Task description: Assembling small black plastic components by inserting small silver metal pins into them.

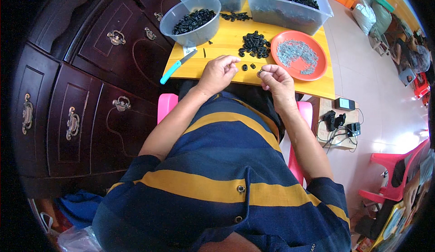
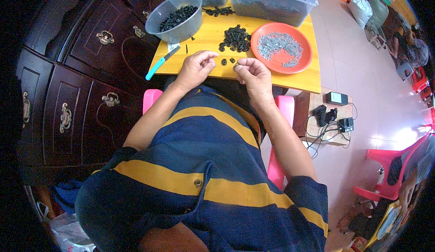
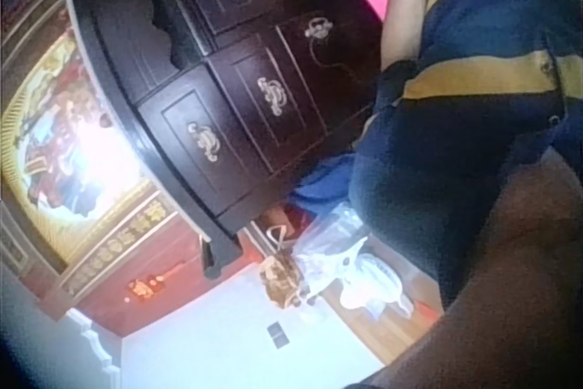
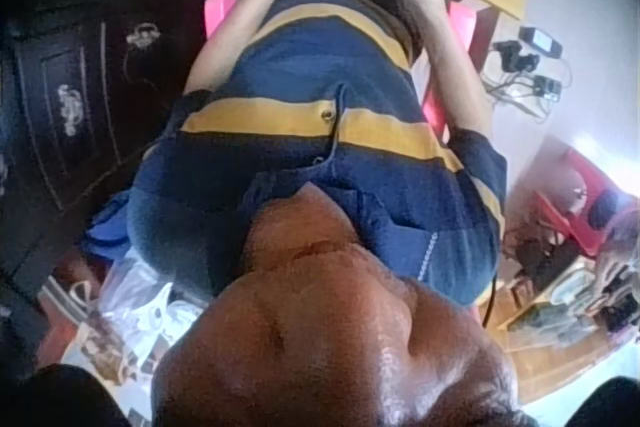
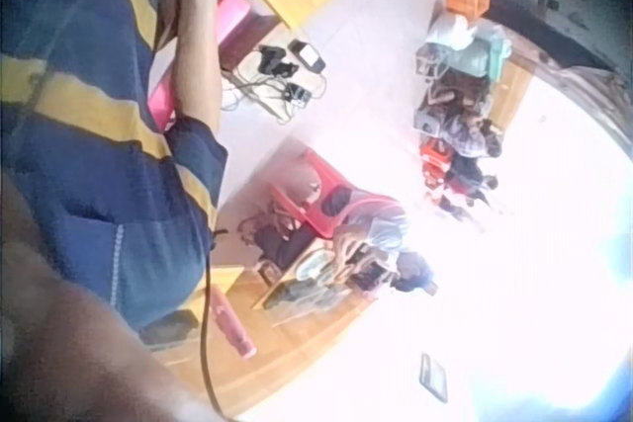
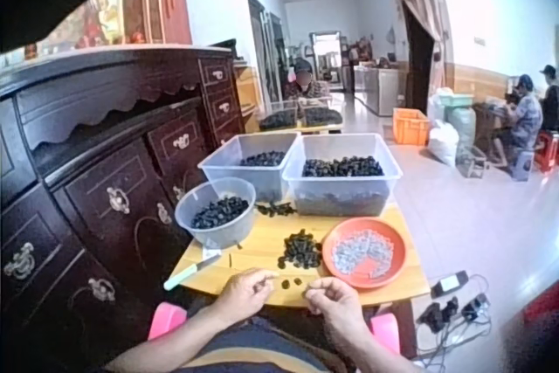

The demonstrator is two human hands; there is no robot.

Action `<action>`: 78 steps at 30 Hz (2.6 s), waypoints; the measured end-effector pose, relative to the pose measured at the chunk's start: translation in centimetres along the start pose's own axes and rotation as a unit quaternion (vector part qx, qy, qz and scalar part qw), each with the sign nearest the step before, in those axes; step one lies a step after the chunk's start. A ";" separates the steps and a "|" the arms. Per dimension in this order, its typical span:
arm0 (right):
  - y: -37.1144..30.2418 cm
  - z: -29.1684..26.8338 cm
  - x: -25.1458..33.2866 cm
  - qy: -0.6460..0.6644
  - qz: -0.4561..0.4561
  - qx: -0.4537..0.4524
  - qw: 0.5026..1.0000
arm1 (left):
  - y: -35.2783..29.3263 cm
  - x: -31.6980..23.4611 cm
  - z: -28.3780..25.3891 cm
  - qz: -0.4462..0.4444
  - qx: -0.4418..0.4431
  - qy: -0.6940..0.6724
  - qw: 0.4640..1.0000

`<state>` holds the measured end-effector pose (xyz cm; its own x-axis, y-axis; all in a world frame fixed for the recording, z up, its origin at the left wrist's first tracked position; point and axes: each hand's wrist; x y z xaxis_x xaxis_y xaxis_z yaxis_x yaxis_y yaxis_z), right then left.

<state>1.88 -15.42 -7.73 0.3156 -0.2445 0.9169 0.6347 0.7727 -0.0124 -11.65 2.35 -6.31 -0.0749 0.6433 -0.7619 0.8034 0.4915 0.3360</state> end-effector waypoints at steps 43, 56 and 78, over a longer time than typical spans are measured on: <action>-0.3 0.8 0.3 -0.001 0.044 0.017 0.999 | -0.2 -2.8 0.9 -0.099 0.103 -0.295 0.945; -0.2 0.5 0.0 -0.019 0.044 0.030 0.998 | -0.4 -3.1 1.0 -0.105 0.123 -0.301 0.940; -0.1 0.7 -0.2 -0.033 0.040 0.028 0.998 | -0.9 -2.8 1.9 0.000 0.067 -0.197 0.978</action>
<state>1.21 -15.06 -7.58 0.3145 -0.1425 0.9385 0.5677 0.8206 -0.0656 -11.01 -1.02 -5.52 0.1382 0.3549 -0.9246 0.8751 0.3934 0.2818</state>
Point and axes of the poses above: each hand's wrist, its own y-axis towards the middle knuckle, its own z-axis out of the palm, x = y × z
